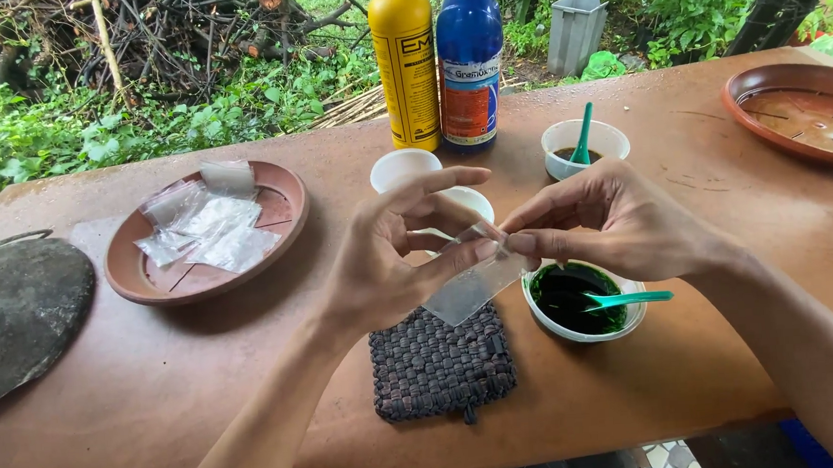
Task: Mixing liquid solutions in small cups and transferring them into plastic bags along with small square samples for preparation.
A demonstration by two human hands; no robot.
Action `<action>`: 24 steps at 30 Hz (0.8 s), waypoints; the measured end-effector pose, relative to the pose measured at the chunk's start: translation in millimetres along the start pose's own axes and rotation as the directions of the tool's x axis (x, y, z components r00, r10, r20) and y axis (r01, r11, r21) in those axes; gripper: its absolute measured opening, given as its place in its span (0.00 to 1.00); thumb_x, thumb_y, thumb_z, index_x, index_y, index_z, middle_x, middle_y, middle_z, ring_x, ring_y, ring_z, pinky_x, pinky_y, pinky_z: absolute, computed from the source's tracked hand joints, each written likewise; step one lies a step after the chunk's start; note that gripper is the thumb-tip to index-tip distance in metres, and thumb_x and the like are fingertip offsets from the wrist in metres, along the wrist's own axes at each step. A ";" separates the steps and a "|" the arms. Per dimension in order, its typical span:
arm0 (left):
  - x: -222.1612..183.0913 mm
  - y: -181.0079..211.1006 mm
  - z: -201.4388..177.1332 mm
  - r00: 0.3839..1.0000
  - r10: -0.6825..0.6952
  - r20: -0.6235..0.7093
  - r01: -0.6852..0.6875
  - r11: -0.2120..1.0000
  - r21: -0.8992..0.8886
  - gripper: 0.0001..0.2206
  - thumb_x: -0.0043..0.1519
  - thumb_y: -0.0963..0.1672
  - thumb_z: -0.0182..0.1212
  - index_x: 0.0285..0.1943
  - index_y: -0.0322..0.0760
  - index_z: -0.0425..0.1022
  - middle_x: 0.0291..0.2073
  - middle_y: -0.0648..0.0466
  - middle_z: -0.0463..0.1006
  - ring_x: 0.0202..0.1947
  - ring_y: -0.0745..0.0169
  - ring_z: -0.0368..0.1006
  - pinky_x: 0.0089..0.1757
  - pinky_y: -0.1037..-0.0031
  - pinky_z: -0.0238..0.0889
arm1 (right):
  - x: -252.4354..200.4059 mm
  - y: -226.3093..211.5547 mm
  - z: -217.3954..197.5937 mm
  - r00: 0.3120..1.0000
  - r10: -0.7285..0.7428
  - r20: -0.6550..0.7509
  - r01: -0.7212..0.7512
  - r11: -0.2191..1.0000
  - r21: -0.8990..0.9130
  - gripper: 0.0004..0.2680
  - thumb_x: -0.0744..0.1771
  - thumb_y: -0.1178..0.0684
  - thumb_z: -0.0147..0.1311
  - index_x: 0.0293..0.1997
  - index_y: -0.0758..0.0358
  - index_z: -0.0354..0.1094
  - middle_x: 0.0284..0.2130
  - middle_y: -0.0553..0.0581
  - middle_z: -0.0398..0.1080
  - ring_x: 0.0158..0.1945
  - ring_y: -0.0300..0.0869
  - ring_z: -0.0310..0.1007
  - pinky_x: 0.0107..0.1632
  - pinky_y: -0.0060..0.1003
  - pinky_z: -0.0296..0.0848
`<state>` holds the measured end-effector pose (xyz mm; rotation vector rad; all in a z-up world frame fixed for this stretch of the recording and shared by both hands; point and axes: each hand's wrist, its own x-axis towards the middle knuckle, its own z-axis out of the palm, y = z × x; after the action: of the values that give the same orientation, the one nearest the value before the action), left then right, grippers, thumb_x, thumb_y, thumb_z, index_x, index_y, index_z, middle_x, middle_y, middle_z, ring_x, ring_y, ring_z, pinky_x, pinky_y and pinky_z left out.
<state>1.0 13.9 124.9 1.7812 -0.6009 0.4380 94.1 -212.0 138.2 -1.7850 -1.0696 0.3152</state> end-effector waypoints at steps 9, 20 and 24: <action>0.1 -0.2 -7.4 0.999 -0.018 0.036 0.017 0.999 0.030 0.25 0.57 0.40 0.72 0.64 0.37 0.72 0.41 0.54 0.83 0.42 0.67 0.80 0.49 0.77 0.79 | 0.7 -2.3 7.1 1.000 0.019 -0.002 -0.019 0.997 -0.079 0.09 0.63 0.51 0.62 0.38 0.64 0.85 0.28 0.54 0.86 0.31 0.33 0.81 0.37 0.27 0.81; -6.6 7.3 -14.3 0.984 0.130 0.119 -0.176 0.785 0.595 0.31 0.62 0.41 0.74 0.73 0.50 0.64 0.30 0.64 0.75 0.27 0.71 0.65 0.39 0.76 0.69 | 1.4 3.6 15.9 0.995 -0.049 -0.085 0.037 0.989 -0.142 0.07 0.64 0.51 0.63 0.35 0.62 0.83 0.26 0.50 0.83 0.30 0.31 0.77 0.36 0.26 0.77; -5.3 9.7 -10.4 0.994 0.075 0.081 -0.106 0.862 0.496 0.41 0.58 0.41 0.76 0.78 0.47 0.52 0.35 0.58 0.83 0.29 0.72 0.79 0.36 0.80 0.78 | 2.9 1.7 19.7 0.990 -0.030 -0.136 0.010 0.989 -0.147 0.05 0.61 0.52 0.69 0.31 0.62 0.83 0.25 0.49 0.82 0.31 0.31 0.74 0.37 0.26 0.76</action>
<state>-9.0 22.6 132.3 2.2746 -0.6537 0.6538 84.3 -197.8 128.1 -1.8953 -1.0332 0.1008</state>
